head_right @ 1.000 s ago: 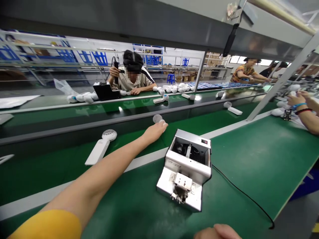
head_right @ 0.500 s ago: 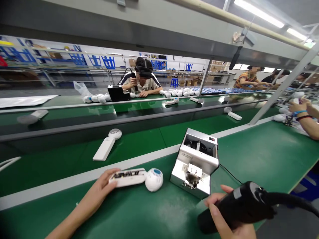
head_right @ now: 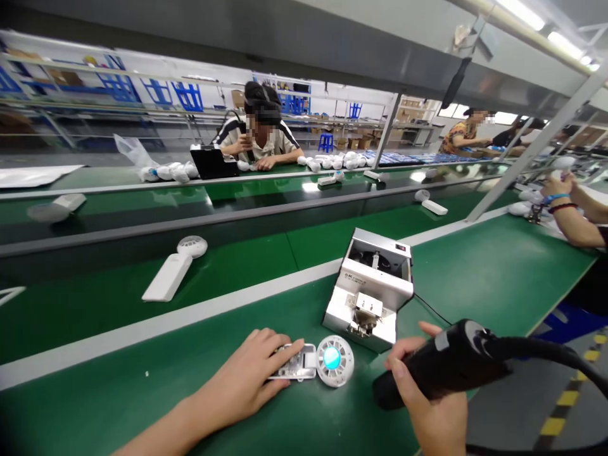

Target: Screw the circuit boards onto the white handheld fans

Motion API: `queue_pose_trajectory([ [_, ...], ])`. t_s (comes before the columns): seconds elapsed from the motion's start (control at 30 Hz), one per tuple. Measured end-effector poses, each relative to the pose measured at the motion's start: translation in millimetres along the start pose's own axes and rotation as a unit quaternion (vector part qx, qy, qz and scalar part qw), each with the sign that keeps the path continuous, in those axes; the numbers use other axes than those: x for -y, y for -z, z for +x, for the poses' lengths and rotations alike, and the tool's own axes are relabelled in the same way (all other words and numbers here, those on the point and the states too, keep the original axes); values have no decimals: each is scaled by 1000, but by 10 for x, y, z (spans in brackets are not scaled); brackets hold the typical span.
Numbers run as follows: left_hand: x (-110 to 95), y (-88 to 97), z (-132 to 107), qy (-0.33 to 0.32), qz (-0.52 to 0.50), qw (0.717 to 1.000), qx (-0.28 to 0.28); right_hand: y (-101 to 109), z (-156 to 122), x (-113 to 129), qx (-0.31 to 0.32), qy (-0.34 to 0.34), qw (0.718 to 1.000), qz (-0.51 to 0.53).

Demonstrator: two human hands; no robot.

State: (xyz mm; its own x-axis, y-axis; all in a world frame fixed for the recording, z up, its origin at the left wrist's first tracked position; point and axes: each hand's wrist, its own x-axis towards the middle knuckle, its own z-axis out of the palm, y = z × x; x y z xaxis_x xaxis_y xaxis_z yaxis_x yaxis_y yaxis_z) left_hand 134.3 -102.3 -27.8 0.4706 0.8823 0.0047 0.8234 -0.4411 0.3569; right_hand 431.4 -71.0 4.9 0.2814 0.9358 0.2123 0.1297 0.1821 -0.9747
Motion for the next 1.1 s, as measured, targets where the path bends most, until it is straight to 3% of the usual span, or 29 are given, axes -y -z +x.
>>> queue_pose_trajectory([
  [0.23,115,42,-6,10,17,1000,-7,7,-63,-2,79,76,990,94],
  [0.4,240,18,-36,24,-15,999,-18,-10,-55,192,75,80,988,111],
  [0.53,62,-71,223,-18,-45,999,-4,-53,92,569,48,107,985,130],
  [0.67,-197,-233,536,-51,-78,996,-7,-240,245,860,34,138,976,164],
  [0.87,-235,-383,588,-57,-132,987,-70,-516,404,863,-33,212,963,162],
  [1.1,-219,-349,586,-46,-136,988,-60,-653,517,802,-30,242,958,150],
])
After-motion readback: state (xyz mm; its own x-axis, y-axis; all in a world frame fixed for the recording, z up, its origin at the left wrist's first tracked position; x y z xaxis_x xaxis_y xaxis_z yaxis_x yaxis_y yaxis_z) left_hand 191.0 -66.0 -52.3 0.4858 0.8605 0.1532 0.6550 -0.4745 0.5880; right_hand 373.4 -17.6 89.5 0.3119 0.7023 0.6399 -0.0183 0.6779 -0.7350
